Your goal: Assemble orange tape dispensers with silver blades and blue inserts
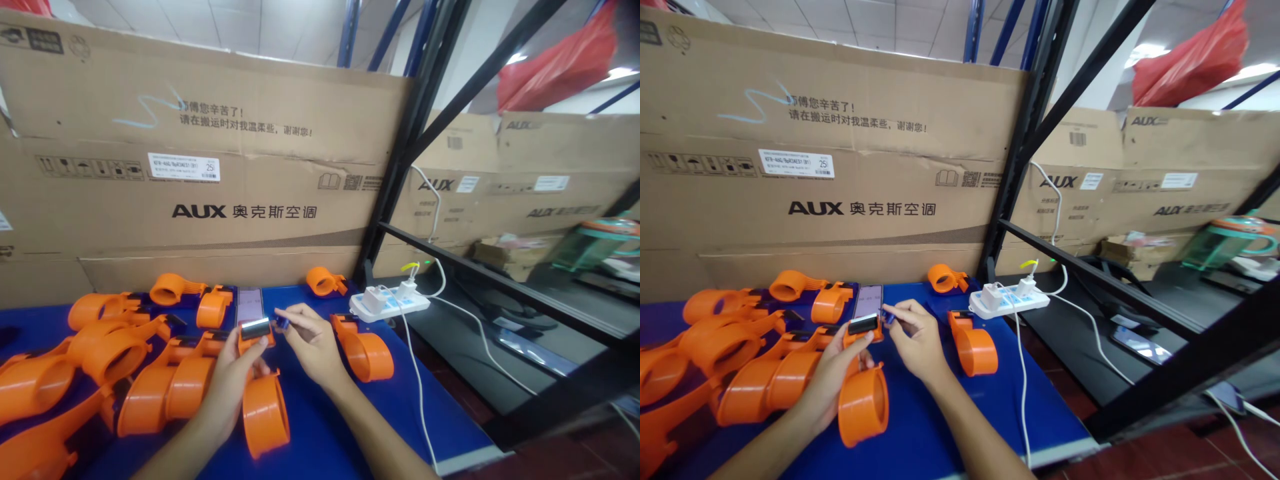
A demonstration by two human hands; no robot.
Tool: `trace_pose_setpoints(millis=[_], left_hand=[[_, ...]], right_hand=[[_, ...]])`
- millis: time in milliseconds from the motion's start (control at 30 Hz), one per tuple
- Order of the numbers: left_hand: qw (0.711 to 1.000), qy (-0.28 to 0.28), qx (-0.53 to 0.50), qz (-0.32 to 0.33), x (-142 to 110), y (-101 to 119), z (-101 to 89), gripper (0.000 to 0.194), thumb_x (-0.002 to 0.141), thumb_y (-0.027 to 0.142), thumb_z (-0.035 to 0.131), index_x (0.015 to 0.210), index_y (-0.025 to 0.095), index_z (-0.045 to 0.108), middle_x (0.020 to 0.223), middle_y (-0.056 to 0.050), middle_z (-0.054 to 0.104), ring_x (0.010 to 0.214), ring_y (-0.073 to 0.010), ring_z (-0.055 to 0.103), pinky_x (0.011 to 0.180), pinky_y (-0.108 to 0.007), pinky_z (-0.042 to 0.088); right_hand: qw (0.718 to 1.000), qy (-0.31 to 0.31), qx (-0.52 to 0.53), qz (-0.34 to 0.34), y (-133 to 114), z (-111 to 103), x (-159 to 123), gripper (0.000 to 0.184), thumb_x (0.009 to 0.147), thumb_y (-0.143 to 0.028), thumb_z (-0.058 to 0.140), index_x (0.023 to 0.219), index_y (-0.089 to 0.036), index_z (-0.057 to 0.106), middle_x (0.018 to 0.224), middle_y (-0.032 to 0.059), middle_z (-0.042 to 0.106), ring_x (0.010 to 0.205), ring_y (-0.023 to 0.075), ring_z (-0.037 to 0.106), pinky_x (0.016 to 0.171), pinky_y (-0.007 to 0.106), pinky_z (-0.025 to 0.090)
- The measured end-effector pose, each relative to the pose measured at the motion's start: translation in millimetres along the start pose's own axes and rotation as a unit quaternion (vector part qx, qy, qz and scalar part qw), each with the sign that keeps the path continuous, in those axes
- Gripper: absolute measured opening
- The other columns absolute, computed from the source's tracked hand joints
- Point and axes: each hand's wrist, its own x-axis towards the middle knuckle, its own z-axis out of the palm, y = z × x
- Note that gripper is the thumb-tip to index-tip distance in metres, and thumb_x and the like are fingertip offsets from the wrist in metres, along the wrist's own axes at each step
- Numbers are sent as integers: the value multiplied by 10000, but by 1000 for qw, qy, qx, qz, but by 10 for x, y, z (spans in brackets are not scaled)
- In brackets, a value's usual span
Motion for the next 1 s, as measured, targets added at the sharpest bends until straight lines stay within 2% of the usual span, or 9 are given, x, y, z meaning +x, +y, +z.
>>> trace_pose_setpoints(millis=[200,333,467,633,833,1000], left_hand=[[1000,-5,6,20,17,-12,-10,505,804,403,837,1198,228,575,861,-2,698,582,-108,618,663,-290,574],[999,0,26,31,24,-6,-18,502,795,415,837,1187,229,586,916,-21,709,583,-110,623,624,-277,567],[999,-4,37,29,9,23,-18,519,788,416,836,1209,220,605,869,-17,704,573,-114,619,620,-278,573],[999,-1,48,24,-13,27,-39,543,782,381,837,1250,232,604,967,-30,725,551,-94,597,625,-278,573],[999,-17,47,17,-22,20,-27,480,771,391,842,1171,206,654,848,-16,720,536,-106,582,621,-283,563],[1000,-13,4,-3,-38,64,7,518,702,371,891,1143,201,678,748,0,697,527,-114,585,597,-258,537]], right_hand=[[999,-7,-38,19,5,83,-62,62,916,-247,665,964,-216,643,943,42,671,871,197,697,833,342,581],[993,-46,-104,-26,-1,50,-47,94,885,-197,662,888,-219,570,952,39,658,887,200,658,834,346,542],[971,-109,-195,-85,-27,-39,-1,141,894,-183,640,819,-224,528,874,23,618,825,193,583,781,338,473],[949,-175,-242,-106,-69,-104,15,153,941,-202,601,823,-230,507,825,14,597,788,191,536,768,338,424],[947,-179,-240,-114,-82,-113,-3,170,915,-196,588,821,-237,453,836,16,562,793,198,507,741,327,404],[955,-185,-216,-79,-100,-111,-13,178,898,-209,598,823,-239,439,836,7,537,774,191,491,720,313,405]])
